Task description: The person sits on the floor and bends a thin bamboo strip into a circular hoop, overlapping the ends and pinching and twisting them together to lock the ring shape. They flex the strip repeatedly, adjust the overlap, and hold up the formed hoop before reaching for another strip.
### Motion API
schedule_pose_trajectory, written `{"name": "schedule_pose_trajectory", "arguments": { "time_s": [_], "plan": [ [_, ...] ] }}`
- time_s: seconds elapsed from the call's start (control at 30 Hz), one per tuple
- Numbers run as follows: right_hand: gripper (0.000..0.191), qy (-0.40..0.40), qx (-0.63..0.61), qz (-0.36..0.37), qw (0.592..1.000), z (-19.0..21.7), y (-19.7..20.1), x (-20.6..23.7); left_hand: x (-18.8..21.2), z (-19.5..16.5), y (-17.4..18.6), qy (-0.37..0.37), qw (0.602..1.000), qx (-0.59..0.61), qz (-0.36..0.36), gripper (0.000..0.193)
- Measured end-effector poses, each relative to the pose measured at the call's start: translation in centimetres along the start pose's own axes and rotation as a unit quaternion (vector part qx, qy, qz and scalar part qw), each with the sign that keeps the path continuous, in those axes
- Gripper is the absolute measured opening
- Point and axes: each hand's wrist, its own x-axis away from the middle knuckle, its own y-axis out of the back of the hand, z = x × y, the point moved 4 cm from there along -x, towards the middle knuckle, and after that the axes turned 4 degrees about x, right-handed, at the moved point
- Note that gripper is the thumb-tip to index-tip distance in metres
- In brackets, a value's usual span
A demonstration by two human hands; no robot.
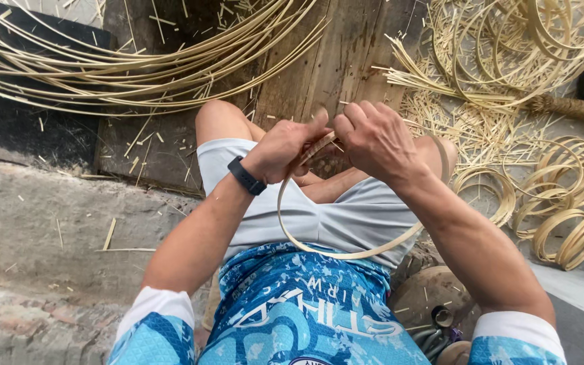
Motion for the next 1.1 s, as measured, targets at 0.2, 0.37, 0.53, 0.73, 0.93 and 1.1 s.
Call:
{"name": "schedule_pose_trajectory", "arguments": {
  "time_s": [0.2,0.37,0.53,0.73,0.93,1.1],
  "plan": [
    [0.016,-0.007,0.015,-0.045,0.999,1.1,-2.2,0.5,-1.7,0.1,-0.7,-0.038,0.995,-0.065,0.057,0.088],
    [0.022,-0.064,-0.039,-0.022,0.997,0.9,-2.8,1.0,-1.9,0.8,-0.5,-0.066,0.991,-0.117,-0.013,0.093],
    [0.026,-0.108,-0.056,-0.023,0.992,1.3,-3.3,1.2,-1.7,0.5,-0.8,-0.055,0.994,-0.088,-0.038,0.095],
    [0.042,-0.113,-0.057,-0.016,0.992,-0.5,-2.5,2.0,-1.4,0.3,-0.8,-0.028,0.998,-0.060,-0.009,0.078],
    [0.069,-0.401,-0.136,0.075,0.903,-6.0,-4.9,6.5,-0.6,1.6,1.7,-0.012,0.988,0.140,-0.070,0.039],
    [0.077,-0.437,-0.200,-0.048,0.875,-7.0,-7.3,9.1,-0.9,2.8,1.9,-0.065,0.983,0.141,-0.102,0.040]
  ]
}}
